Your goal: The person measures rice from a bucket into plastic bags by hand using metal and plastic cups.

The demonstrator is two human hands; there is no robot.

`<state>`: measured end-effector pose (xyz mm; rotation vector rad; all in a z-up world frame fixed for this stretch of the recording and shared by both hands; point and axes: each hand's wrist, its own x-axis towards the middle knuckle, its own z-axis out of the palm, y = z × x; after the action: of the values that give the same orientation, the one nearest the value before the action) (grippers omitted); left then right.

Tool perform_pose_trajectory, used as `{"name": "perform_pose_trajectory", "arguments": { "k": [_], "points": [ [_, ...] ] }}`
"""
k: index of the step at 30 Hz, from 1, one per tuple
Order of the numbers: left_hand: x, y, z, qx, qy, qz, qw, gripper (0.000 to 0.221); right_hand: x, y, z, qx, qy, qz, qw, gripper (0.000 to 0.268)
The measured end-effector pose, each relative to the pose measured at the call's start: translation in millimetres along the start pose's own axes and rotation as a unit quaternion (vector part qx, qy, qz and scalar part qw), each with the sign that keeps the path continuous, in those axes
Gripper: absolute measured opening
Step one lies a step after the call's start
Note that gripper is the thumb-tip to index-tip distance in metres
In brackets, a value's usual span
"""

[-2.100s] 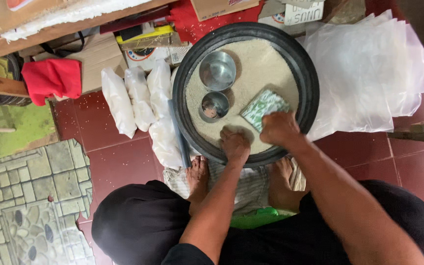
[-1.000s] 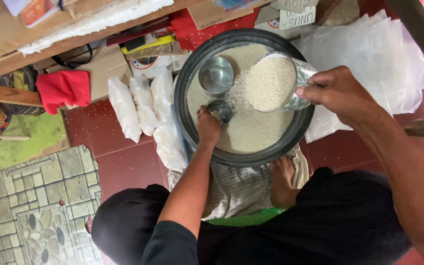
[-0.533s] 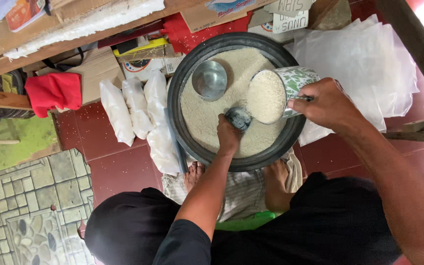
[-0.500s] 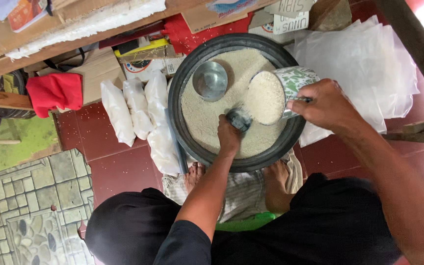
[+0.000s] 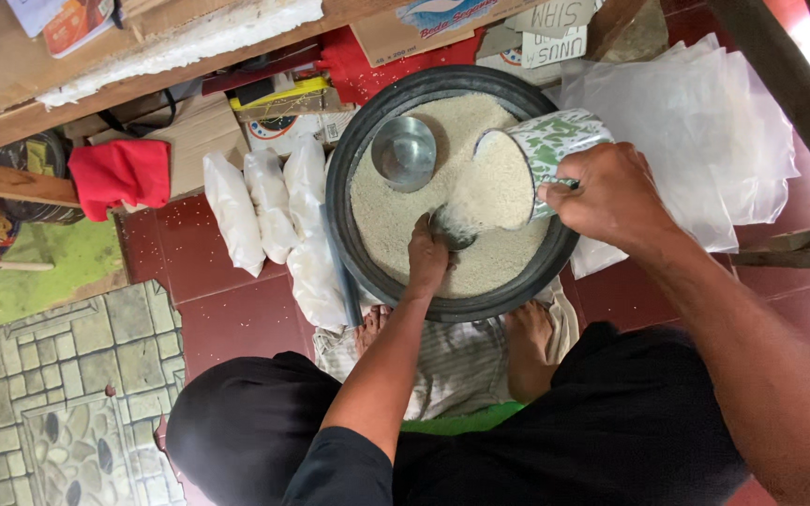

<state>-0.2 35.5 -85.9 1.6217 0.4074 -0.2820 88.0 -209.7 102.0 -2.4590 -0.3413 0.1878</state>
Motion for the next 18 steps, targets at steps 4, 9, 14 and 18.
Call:
{"name": "perform_pose_trajectory", "arguments": {
  "k": [4,9,14,18],
  "points": [
    [-0.7,-3.5,-7.4,-0.013,0.008,0.007,1.000,0.054,-2.1,-5.3,-5.6,-0.044,0.004,0.000,0.999,0.016],
    [31.9,-49.7,-26.3,0.131,0.095,0.069,0.984,0.041,-5.0,-14.9,-7.5,-0.063,0.006,-0.010,0.998,0.015],
    [-6.1,-33.1,-49.2,0.363,0.212,0.127,0.899,0.033,-7.1,-16.7,-4.8,-0.040,0.005,-0.022,0.999,0.012],
    [-67.6,20.0,-47.9,0.512,0.270,0.138,0.804,0.035,-4.1,-17.1,-5.0,-0.046,-0.001,-0.039,0.998,0.013]
  ]
}}
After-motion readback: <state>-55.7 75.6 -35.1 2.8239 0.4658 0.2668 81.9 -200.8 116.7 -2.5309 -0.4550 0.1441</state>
